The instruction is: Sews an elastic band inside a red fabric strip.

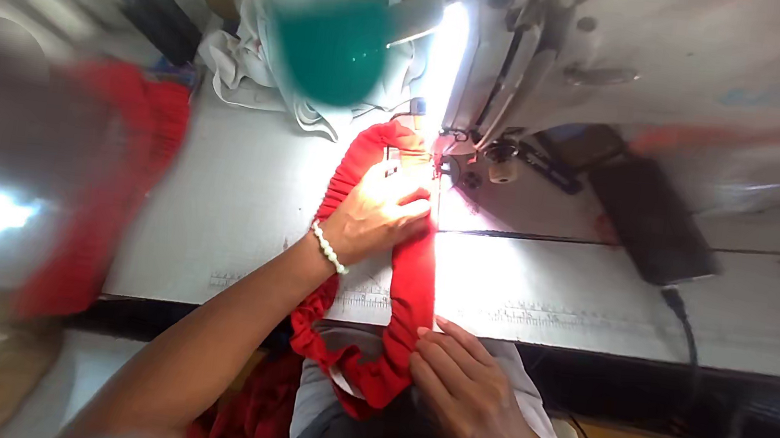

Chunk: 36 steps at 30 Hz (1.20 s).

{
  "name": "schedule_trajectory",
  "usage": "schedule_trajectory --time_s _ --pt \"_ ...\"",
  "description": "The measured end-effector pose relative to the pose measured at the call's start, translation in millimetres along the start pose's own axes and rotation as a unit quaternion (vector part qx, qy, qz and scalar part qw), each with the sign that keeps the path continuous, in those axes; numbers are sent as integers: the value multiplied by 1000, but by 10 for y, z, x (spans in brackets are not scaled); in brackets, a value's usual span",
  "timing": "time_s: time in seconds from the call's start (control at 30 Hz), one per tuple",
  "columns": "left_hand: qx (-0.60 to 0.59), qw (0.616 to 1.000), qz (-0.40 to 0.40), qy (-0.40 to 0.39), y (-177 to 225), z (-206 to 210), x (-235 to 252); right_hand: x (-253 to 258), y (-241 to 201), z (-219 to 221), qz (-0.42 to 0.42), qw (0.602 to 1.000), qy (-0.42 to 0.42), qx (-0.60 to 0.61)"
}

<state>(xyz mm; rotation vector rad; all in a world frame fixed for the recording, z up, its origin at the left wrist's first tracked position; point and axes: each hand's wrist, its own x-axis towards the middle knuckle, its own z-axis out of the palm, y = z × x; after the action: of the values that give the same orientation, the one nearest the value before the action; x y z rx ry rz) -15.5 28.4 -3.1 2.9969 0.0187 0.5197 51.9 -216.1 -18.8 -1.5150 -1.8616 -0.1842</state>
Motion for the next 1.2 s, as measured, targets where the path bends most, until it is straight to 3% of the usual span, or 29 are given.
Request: schedule_trajectory --time_s 0.17,0.57,0.77,0.97,1.2 --pt "-42 993 -54 -100 198 -85 -220 -47 25 -58 4 1000 -7 -12" --pt "-32 992 -61 -109 -150 -47 -16 144 277 19 32 999 1 -26" --pt "-9 1000 -17 2 -26 -9 15 278 424 84 38 998 17 -35" --pt "-121 989 -64 -47 89 -74 -393 170 434 139 90 995 47 9" --pt "-93 993 53 51 206 -47 -247 166 481 122 147 982 68 95"
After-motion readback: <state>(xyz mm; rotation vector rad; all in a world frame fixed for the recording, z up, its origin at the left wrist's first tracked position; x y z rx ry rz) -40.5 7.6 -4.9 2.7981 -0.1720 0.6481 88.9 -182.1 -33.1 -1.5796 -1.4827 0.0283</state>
